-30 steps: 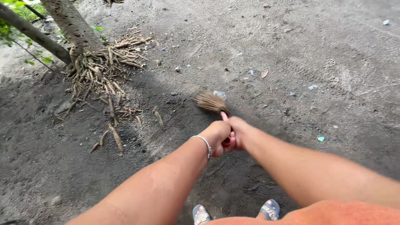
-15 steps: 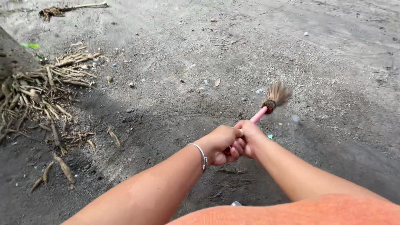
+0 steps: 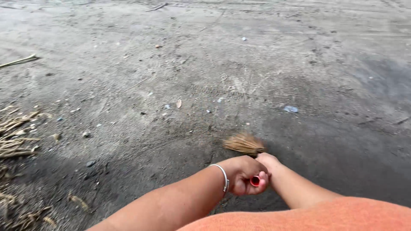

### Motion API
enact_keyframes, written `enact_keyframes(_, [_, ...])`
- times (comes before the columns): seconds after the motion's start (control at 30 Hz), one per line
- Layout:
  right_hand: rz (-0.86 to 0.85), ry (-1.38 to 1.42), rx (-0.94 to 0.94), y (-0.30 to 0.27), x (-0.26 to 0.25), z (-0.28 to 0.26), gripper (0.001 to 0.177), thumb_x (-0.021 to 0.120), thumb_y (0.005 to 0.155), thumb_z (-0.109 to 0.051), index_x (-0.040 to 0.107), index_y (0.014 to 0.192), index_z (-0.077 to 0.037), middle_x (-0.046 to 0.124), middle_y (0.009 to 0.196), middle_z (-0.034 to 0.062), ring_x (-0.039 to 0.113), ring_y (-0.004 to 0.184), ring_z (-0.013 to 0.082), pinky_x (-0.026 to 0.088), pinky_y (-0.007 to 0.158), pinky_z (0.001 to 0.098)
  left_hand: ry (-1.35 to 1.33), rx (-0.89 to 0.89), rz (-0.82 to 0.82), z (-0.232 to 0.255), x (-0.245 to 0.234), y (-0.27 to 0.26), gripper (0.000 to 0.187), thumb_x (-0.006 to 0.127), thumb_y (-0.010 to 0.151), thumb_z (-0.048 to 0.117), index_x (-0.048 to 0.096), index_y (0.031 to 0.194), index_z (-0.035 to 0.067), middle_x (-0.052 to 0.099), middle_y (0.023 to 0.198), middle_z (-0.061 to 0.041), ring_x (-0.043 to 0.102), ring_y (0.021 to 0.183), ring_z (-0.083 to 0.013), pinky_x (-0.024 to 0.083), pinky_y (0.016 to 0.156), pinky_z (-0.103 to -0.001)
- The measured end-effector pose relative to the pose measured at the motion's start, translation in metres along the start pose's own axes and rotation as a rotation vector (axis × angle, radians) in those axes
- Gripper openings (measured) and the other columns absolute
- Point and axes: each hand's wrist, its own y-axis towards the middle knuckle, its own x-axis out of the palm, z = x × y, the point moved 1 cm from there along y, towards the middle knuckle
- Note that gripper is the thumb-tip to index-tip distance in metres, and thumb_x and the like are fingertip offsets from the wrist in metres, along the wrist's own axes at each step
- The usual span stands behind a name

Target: Sweeping a dirt ground area with a stick broom.

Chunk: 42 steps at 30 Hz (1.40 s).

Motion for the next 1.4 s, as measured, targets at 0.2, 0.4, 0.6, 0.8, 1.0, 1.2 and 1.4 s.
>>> enact_keyframes(0.2, [0.437, 0.0, -0.38, -0.004, -0.043, -0.005, 0.006, 0.04, 0.095, 0.003, 0.042, 0.101, 0.003, 0.051, 0.082, 0.0137, 0.053, 0.067, 0.023, 0.051, 0.045, 0.0424, 0.01, -0.18, -0.336, 0.031, 0.014, -0.051, 0.028, 0.047, 0.109, 0.02, 0.053, 0.084, 0.008, 0.051, 0.066, 0.008, 0.051, 0.049, 0.0015, 0.049, 0.043, -0.014])
enact_keyframes(0.4, [0.309, -0.238, -0.357, -0.078, 0.049, -0.027, 0.016, 0.044, 0.1, -0.021, 0.046, 0.102, -0.005, 0.049, 0.08, 0.0075, 0.051, 0.061, 0.0218, 0.05, 0.047, 0.043, 0.1, -0.078, -0.086, 0.067, 0.017, -0.069, 0.02, 0.039, 0.108, 0.018, 0.048, 0.093, 0.008, 0.048, 0.068, 0.004, 0.049, 0.052, -0.0019, 0.044, 0.044, -0.014])
enact_keyframes(0.6, [-0.278, -0.333, -0.147, -0.026, 0.11, -0.031, 0.02, 0.064, 0.091, -0.028, 0.061, 0.091, -0.008, 0.067, 0.073, 0.0091, 0.063, 0.055, 0.0216, 0.051, 0.041, 0.0329, 0.081, 0.445, 0.287, 0.086, 0.016, -0.084, 0.016, 0.042, 0.104, 0.025, 0.047, 0.1, 0.01, 0.043, 0.057, 0.006, 0.038, 0.04, -0.0031, 0.034, 0.034, -0.016])
enact_keyframes(0.8, [-0.32, -0.342, 0.142, -0.096, 0.245, 0.031, 0.02, 0.053, 0.09, -0.02, 0.06, 0.097, -0.002, 0.07, 0.088, 0.0185, 0.073, 0.076, 0.0311, 0.064, 0.068, 0.0464, -0.182, 0.533, 0.689, 0.108, -0.058, -0.114, 0.027, 0.038, 0.102, 0.023, 0.055, 0.112, 0.004, 0.052, 0.067, -0.003, 0.046, 0.051, -0.0101, 0.037, 0.042, -0.025])
enact_keyframes(1.0, [-0.467, -0.637, 0.264, -0.028, 0.325, 0.056, 0.017, 0.059, 0.09, -0.019, 0.064, 0.097, -0.004, 0.069, 0.081, 0.0197, 0.069, 0.062, 0.0279, 0.061, 0.056, 0.0416, -0.381, 0.547, 0.813, 0.129, -0.129, -0.17, 0.022, 0.038, 0.102, 0.017, 0.052, 0.11, 0.001, 0.053, 0.07, -0.005, 0.047, 0.049, -0.0095, 0.04, 0.04, -0.023])
enact_keyframes(1.2, [-0.292, -0.515, 0.361, 0.038, 0.329, 0.064, 0.022, 0.061, 0.091, -0.026, 0.057, 0.086, -0.005, 0.06, 0.068, 0.0086, 0.057, 0.043, 0.0176, 0.052, 0.037, 0.0285, -0.466, 0.483, 0.83, 0.142, -0.161, -0.176, 0.018, 0.039, 0.103, 0.012, 0.048, 0.107, -0.002, 0.053, 0.073, -0.007, 0.048, 0.048, -0.0089, 0.042, 0.039, -0.021])
enact_keyframes(1.4, [0.023, -0.25, 0.153, 0.011, 0.288, 0.045, 0.029, 0.053, 0.097, -0.03, 0.054, 0.087, -0.003, 0.059, 0.07, 0.0087, 0.055, 0.045, 0.0153, 0.049, 0.035, 0.0229, -0.226, 0.245, 0.36, 0.155, -0.184, -0.107, 0.015, 0.031, 0.101, 0.006, 0.045, 0.104, 0.002, 0.049, 0.072, -0.001, 0.045, 0.045, -0.0051, 0.047, 0.041, -0.019])
